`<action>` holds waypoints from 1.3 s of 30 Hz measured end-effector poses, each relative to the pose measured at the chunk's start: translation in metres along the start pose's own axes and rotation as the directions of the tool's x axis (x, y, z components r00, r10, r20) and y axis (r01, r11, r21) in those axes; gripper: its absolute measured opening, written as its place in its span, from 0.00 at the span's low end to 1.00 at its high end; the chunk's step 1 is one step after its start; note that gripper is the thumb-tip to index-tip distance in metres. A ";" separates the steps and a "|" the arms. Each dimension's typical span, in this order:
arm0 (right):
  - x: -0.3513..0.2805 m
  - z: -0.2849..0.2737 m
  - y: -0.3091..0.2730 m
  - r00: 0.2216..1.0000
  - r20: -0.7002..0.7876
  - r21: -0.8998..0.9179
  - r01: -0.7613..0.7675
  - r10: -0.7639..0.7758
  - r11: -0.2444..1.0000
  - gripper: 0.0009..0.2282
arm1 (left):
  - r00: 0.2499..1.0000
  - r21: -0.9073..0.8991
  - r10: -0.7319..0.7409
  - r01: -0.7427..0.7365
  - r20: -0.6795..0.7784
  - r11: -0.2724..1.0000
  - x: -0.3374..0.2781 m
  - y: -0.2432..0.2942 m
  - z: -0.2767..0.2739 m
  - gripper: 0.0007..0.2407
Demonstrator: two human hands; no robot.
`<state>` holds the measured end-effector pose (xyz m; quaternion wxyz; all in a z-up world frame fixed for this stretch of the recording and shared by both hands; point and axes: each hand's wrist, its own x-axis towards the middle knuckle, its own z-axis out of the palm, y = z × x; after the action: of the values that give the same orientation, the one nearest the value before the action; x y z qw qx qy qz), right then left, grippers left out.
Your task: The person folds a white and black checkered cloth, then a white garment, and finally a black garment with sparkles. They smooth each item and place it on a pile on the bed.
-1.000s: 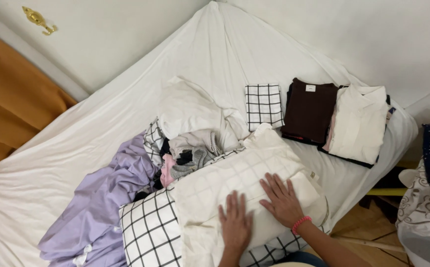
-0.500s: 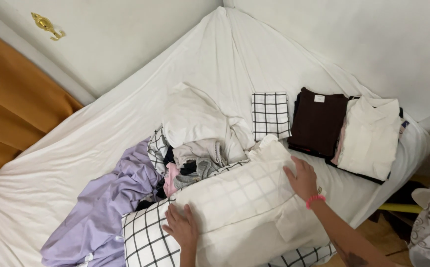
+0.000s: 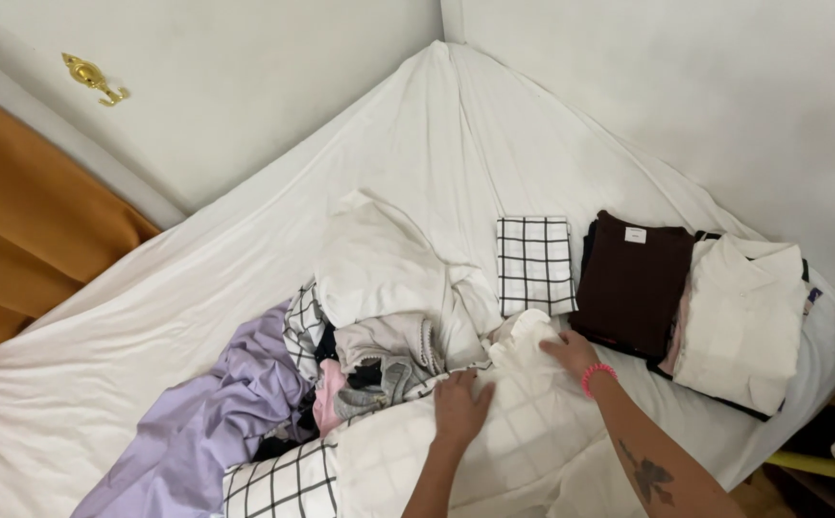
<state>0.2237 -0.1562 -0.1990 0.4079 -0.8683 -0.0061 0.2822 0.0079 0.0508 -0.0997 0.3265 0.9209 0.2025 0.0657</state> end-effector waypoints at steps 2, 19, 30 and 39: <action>0.003 0.001 -0.002 0.999 0.004 0.060 0.035 -0.035 0.998 0.21 | 0.999 -0.030 -0.031 0.032 0.034 0.999 0.009 0.021 -0.011 0.20; -0.029 -0.032 -0.013 0.965 0.207 0.735 -0.045 -0.161 0.676 0.11 | 0.988 0.077 -0.101 0.092 0.116 0.993 -0.045 -0.024 -0.114 0.15; -0.143 -0.103 -0.023 0.937 0.225 0.847 -0.053 -0.266 0.529 0.13 | 0.992 0.158 -0.109 0.117 -0.057 0.980 -0.150 -0.029 -0.146 0.13; -0.207 -0.133 0.060 0.949 0.299 0.714 -0.152 -0.102 0.684 0.18 | 0.966 0.218 -0.260 0.253 0.004 0.942 -0.242 -0.054 -0.128 0.17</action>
<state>0.1028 -0.3399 -0.0737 0.7088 -0.5776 0.0536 0.4014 -0.2622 0.0616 -0.0310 0.2335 0.9176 0.3213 -0.0148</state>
